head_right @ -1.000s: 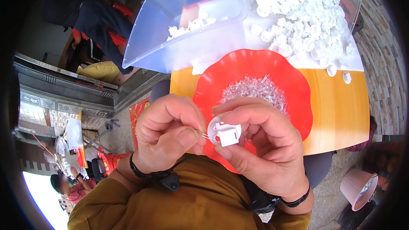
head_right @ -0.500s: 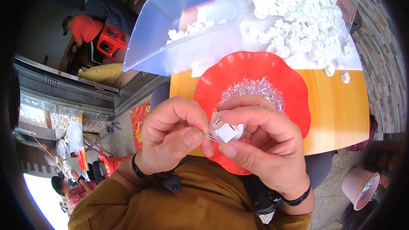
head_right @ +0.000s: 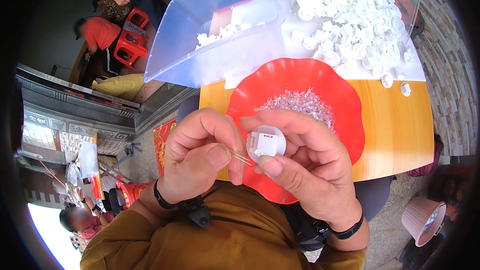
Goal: Assembling small white plastic caps by inserting clear crystalline components into them.
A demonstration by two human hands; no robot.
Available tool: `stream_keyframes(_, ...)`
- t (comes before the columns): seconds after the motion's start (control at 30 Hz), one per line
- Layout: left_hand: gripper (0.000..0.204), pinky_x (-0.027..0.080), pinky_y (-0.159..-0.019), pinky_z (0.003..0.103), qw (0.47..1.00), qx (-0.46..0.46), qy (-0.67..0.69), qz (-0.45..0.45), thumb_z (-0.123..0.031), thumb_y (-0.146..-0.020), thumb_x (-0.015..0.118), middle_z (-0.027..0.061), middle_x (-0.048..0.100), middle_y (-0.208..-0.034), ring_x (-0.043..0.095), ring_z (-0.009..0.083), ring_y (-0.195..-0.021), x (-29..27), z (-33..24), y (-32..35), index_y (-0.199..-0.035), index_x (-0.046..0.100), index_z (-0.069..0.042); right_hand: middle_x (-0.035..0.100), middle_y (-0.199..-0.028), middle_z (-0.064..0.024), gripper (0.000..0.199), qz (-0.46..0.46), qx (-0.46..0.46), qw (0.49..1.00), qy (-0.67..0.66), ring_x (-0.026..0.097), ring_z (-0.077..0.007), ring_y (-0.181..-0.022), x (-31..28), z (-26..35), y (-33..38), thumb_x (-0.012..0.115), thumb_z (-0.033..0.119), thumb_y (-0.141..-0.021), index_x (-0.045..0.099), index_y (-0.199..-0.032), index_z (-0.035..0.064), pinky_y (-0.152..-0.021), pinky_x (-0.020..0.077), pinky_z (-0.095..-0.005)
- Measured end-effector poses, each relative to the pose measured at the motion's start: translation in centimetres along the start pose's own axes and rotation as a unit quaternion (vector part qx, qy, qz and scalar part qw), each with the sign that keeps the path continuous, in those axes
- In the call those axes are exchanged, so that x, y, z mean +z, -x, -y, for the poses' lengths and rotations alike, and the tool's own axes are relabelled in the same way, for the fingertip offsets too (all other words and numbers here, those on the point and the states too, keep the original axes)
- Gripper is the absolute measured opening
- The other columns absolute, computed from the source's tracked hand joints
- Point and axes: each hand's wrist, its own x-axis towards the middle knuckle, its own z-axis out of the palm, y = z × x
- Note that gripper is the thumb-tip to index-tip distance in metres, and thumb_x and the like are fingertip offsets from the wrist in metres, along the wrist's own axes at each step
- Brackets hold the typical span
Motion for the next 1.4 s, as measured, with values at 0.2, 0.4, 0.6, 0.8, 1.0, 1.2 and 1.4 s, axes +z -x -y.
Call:
stream_keyframes(0.2,0.009,0.045,-0.058,0.025,0.998,0.011,-0.06,-0.024,-0.009,-0.087,0.049,0.0084,0.054,-0.077,0.054,0.0125,-0.062,-0.4,-0.8,-0.1,-0.091,0.049,0.0,0.056,-0.113,-0.0212,0.029,-0.013,-0.004,1.0,-0.018,0.057,-0.0141,-0.096,-0.3,0.1,-0.2,0.059,-0.003,-0.081,0.047,-0.106,-0.0001,-0.085,0.0463,-0.0283)
stream_keyframes(0.4,0.01,0.043,-0.061,0.022,0.973,0.084,-0.213,0.032,0.0,-0.084,0.052,0.0069,0.053,-0.082,0.053,0.0097,-0.066,-0.5,-1.5,-0.4,-0.093,0.049,0.0,0.058,-0.108,-0.0224,0.02,-0.004,0.002,0.999,-0.032,0.059,-0.0168,-0.092,-0.3,0.1,0.0,0.059,0.005,-0.083,0.052,-0.101,-0.0016,-0.083,0.0473,-0.0302)
stream_keyframes(0.6,0.01,0.042,-0.062,0.02,0.959,0.119,-0.254,0.036,-0.001,-0.085,0.053,0.0055,0.053,-0.083,0.05,0.0066,-0.068,0.1,-1.0,-0.7,-0.094,0.049,0.0,0.059,-0.106,-0.0199,0.016,-0.029,0.009,0.999,-0.023,0.059,-0.0195,-0.093,-0.1,-0.4,-0.1,0.058,0.008,-0.085,0.056,-0.098,-0.0021,-0.085,0.0467,-0.0334)
stream_keyframes(0.8,0.007,0.045,-0.064,0.021,0.982,0.081,-0.165,-0.032,-0.001,-0.088,0.049,0.0043,0.054,-0.083,0.053,0.0069,-0.07,1.0,0.8,-1.0,-0.094,0.049,0.0,0.06,-0.102,-0.0171,0.014,-0.109,0.036,0.99,-0.079,0.063,-0.0204,-0.082,-0.4,-0.1,-0.2,0.057,0.009,-0.086,0.057,-0.095,-0.0023,-0.071,0.0535,-0.0295)
stream_keyframes(1.0,0.006,0.046,-0.065,0.023,0.995,0.045,-0.039,-0.079,-0.003,-0.089,0.047,0.0051,0.057,-0.08,0.055,0.0094,-0.07,0.8,1.6,-1.6,-0.094,0.049,0.0,0.061,-0.099,-0.0163,0.015,-0.175,0.051,0.978,-0.104,0.064,-0.0217,-0.079,0.0,-0.3,-0.3,0.057,0.009,-0.086,0.058,-0.095,-0.0021,-0.069,0.0557,-0.0313)
stream_keyframes(1.2,0.006,0.045,-0.067,0.024,0.991,0.053,-0.069,-0.1,-0.003,-0.089,0.048,0.0052,0.057,-0.078,0.054,0.0091,-0.071,0.5,1.8,-1.8,-0.094,0.05,-0.001,0.061,-0.099,-0.0126,0.026,-0.123,-0.004,0.99,-0.065,0.061,-0.0219,-0.094,0.4,-0.7,-0.1,0.062,-0.005,-0.078,0.055,-0.103,-0.0025,-0.083,0.0508,-0.0319)
stream_keyframes(1.4,0.006,0.044,-0.067,0.024,0.99,0.075,-0.066,-0.104,-0.005,-0.088,0.048,0.0048,0.057,-0.078,0.053,0.0079,-0.072,0.5,1.7,-1.6,-0.093,0.05,-0.001,0.053,-0.112,-0.0126,0.04,-0.082,-0.05,0.995,-0.01,0.055,-0.0194,-0.104,0.4,-1.0,0.0,0.064,-0.013,-0.071,0.053,-0.108,-0.0037,-0.089,0.0467,-0.0317)
